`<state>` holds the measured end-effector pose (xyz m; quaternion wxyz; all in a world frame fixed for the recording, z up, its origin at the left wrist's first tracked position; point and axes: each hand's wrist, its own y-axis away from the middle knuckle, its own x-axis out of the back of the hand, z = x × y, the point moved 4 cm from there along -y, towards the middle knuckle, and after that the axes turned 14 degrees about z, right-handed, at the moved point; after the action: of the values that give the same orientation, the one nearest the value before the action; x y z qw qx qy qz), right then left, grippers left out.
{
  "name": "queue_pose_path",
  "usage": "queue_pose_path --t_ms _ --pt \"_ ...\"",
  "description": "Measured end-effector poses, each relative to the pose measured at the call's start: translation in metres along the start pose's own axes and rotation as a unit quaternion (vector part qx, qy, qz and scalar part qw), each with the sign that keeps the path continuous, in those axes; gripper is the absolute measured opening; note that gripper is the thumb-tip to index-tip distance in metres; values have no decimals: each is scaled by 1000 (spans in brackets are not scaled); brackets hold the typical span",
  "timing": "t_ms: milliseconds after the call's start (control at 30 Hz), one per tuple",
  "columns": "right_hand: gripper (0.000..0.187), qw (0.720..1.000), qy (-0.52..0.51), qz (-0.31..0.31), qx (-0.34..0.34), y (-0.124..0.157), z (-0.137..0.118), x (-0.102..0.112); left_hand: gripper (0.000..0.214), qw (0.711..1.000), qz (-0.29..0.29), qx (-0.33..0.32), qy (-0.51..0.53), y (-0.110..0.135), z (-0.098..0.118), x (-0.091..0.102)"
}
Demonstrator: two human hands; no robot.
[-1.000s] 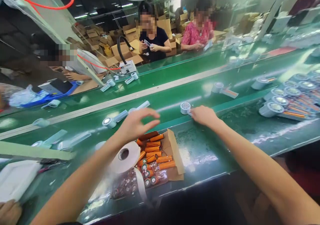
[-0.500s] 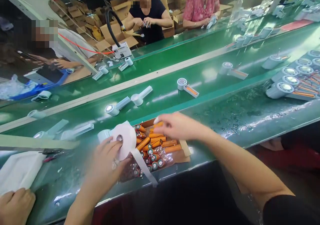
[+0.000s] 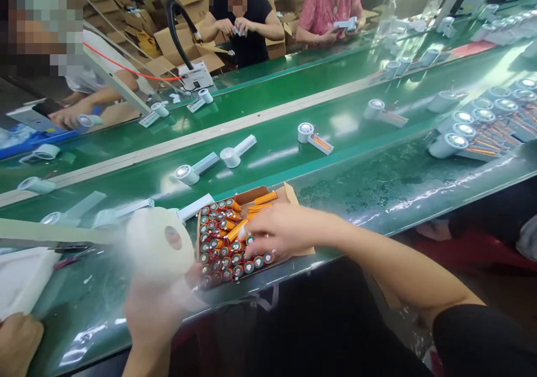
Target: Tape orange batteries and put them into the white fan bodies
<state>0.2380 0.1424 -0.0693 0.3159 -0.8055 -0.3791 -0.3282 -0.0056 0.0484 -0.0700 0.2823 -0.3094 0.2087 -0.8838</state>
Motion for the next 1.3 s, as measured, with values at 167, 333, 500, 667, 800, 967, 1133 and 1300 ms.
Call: queue_pose_path --t_ms 167,333,500,667,800,967,1133,1300 --pt "27 992 120 9 44 -22 27 -18 37 996 -69 -59 -18 22 -3 -15" --pt "22 998 -21 34 42 -15 32 -20 39 985 -119 -124 -36 36 2 -28" --pt "24 998 -41 42 37 -8 33 -3 37 980 -126 -145 -48 33 8 -33" --pt "28 997 69 -16 34 -7 32 -18 34 977 -139 -156 -50 31 10 -39" --pt "31 991 136 -10 3 -8 33 -19 35 975 -138 -169 -42 35 12 -39" --pt "28 981 195 9 14 -18 29 -39 37 974 -140 -171 -50 35 14 -40" --pt "29 978 206 24 -9 -33 32 -54 36 970 -154 -182 -52 32 16 -37" --pt "24 989 135 51 -16 -28 32 -30 40 973 -140 -176 -57 31 17 -32"
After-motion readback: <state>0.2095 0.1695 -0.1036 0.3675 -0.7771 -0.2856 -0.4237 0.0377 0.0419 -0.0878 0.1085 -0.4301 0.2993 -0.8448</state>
